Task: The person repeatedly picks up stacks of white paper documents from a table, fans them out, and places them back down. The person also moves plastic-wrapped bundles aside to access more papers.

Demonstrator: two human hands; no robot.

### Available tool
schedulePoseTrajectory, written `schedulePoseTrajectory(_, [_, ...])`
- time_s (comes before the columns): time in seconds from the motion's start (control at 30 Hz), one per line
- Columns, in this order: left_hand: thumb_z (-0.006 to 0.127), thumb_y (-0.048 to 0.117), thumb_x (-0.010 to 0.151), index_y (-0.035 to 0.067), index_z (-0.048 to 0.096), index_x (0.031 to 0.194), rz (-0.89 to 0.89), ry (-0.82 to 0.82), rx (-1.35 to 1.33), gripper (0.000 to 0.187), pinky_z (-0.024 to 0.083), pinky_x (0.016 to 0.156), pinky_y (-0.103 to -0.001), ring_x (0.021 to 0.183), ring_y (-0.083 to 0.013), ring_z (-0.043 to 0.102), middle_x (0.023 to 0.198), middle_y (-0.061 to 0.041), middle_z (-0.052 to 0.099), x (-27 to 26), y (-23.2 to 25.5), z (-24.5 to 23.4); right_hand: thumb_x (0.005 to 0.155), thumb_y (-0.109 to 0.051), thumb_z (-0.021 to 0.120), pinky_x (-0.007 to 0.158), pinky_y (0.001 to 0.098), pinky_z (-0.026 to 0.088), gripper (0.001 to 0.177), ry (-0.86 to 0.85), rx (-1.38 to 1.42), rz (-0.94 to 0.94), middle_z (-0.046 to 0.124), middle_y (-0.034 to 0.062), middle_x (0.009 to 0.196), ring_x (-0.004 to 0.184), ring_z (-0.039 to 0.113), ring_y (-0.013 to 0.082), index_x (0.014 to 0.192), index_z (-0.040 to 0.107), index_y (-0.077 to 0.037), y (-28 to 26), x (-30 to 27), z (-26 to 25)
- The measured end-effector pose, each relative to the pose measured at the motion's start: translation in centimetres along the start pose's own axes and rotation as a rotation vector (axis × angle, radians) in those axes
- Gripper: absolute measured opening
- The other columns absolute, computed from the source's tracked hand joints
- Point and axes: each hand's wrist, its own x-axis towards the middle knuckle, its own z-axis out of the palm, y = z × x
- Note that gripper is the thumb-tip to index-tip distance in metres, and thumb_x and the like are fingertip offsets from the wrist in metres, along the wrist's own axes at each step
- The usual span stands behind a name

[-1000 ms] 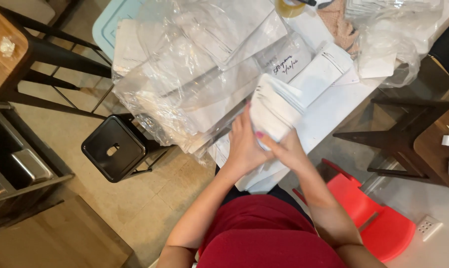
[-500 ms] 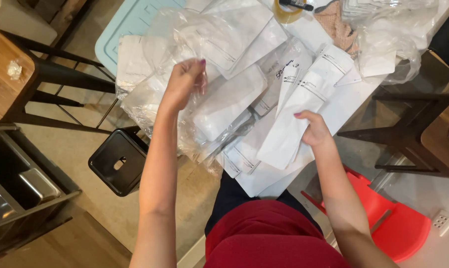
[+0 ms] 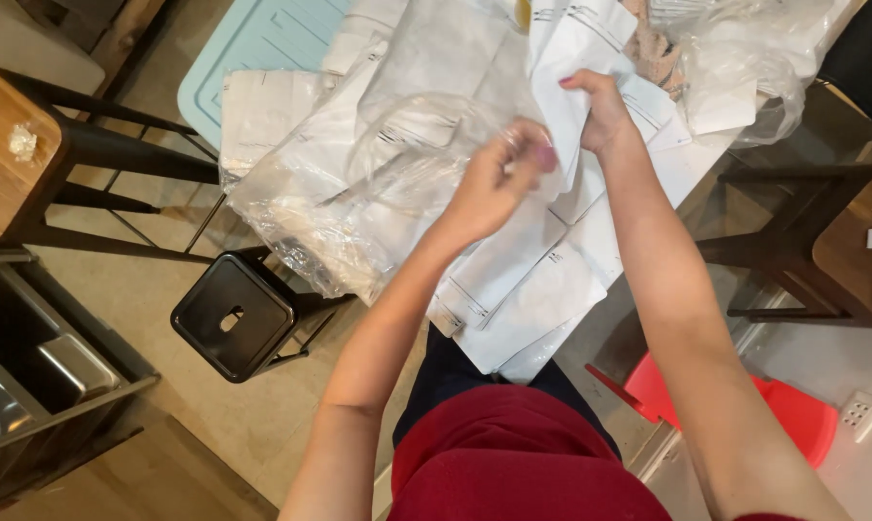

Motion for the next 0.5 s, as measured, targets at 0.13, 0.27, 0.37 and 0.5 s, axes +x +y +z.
schedulePoseTrajectory(0.13, [0.056,0.005,0.073,0.016,0.049,0.141,0.023,-0.442,0.373,0.069,0.023,0.12,-0.047,0.142,-0.0303,0.034,0.145,-0.01,0.051,-1.5,-2.0,-2.9,0.064,-0.015,0.066,0.081,0.0322,0.058,0.036,-0.009,-0.057,0.062,0.077,0.0057,0.095,0.088,0.074,0.0228,0.098,0.073,-0.006,0.5,-0.3,-0.2])
schedulePoseTrajectory(0.27, [0.049,0.005,0.089,0.0,0.062,0.087,0.143,0.14,0.673,0.014,0.045,0.092,-0.045,0.096,-0.0349,0.06,0.099,-0.019,0.063,0.0,-7.9,-5.9,0.062,-0.014,0.065,0.078,0.0369,0.061,0.041,0.047,0.018,0.019,0.078,0.0067,0.094,0.084,0.074,0.0251,0.102,0.074,-0.006,1.6,-2.0,-0.6])
schedulePoseTrajectory(0.37, [0.048,-0.004,0.083,-0.002,0.062,0.076,0.227,0.377,0.913,0.016,0.051,0.073,-0.047,0.076,-0.0354,0.064,0.088,-0.018,0.06,-0.7,-6.5,-6.5,0.058,-0.014,0.066,0.079,0.0327,0.06,0.038,0.202,-0.016,0.003,0.077,0.0016,0.091,0.084,0.074,0.0215,0.096,0.074,-0.011,2.5,-4.2,-1.4])
schedulePoseTrajectory(0.5, [0.059,-0.011,0.083,0.006,0.068,0.099,0.64,0.551,1.186,0.025,0.048,0.066,-0.032,0.092,-0.0277,0.053,0.107,-0.01,0.06,-3.6,-1.1,-5.3,0.07,-0.004,0.068,0.071,0.0274,0.055,0.008,0.307,0.078,-0.145,0.068,-0.0002,0.077,0.075,0.068,0.0182,0.075,0.068,-0.011,3.4,-10.1,-5.4])
